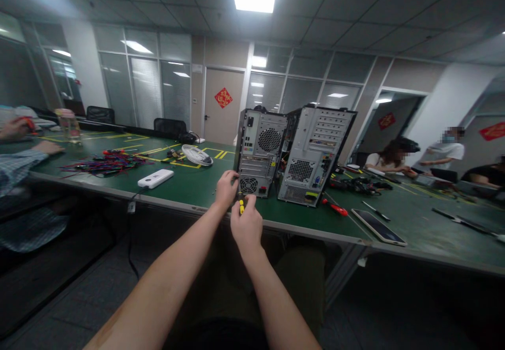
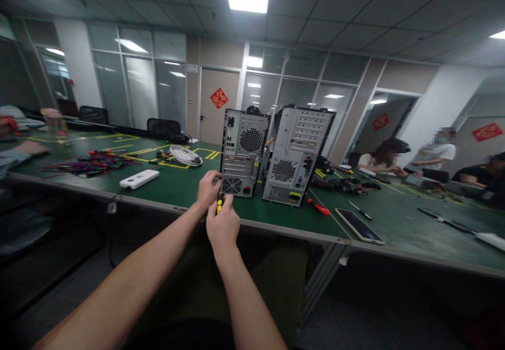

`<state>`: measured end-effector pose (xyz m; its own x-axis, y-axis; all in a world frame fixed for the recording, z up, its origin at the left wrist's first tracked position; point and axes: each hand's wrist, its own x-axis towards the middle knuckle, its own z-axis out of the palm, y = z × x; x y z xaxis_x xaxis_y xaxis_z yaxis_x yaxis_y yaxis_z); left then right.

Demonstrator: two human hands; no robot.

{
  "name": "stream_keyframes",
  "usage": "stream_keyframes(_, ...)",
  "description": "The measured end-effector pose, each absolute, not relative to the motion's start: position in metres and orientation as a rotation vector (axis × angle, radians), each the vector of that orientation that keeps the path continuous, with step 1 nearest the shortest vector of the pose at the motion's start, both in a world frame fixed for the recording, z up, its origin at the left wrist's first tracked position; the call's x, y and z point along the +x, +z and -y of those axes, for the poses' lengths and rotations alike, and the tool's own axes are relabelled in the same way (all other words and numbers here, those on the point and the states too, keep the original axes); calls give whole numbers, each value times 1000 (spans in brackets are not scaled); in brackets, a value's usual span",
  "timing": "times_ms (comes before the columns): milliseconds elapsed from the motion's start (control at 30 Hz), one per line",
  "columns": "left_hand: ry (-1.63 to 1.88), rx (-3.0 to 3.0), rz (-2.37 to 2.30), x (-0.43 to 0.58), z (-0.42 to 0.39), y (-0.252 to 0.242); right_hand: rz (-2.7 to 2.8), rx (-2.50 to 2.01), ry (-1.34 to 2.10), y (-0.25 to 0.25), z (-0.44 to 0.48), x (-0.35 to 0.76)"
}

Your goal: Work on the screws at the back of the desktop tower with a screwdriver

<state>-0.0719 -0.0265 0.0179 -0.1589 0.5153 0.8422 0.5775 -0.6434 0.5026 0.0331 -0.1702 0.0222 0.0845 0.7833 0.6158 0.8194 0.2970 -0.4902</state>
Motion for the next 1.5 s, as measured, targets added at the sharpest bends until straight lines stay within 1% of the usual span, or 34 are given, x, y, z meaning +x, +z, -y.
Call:
stream_keyframes(333,-1971,-2002,1303,-72,25,18,1762,-1676,-136,31,172,26)
stream_keyframes(767,-1984,-2004,1277,-71,28,19,1737,-1534,-156,26,173,36)
stream_keyframes(1500,-1975,-2004,1307,-71,26,18,1761,-1503,-139,37,169,42)
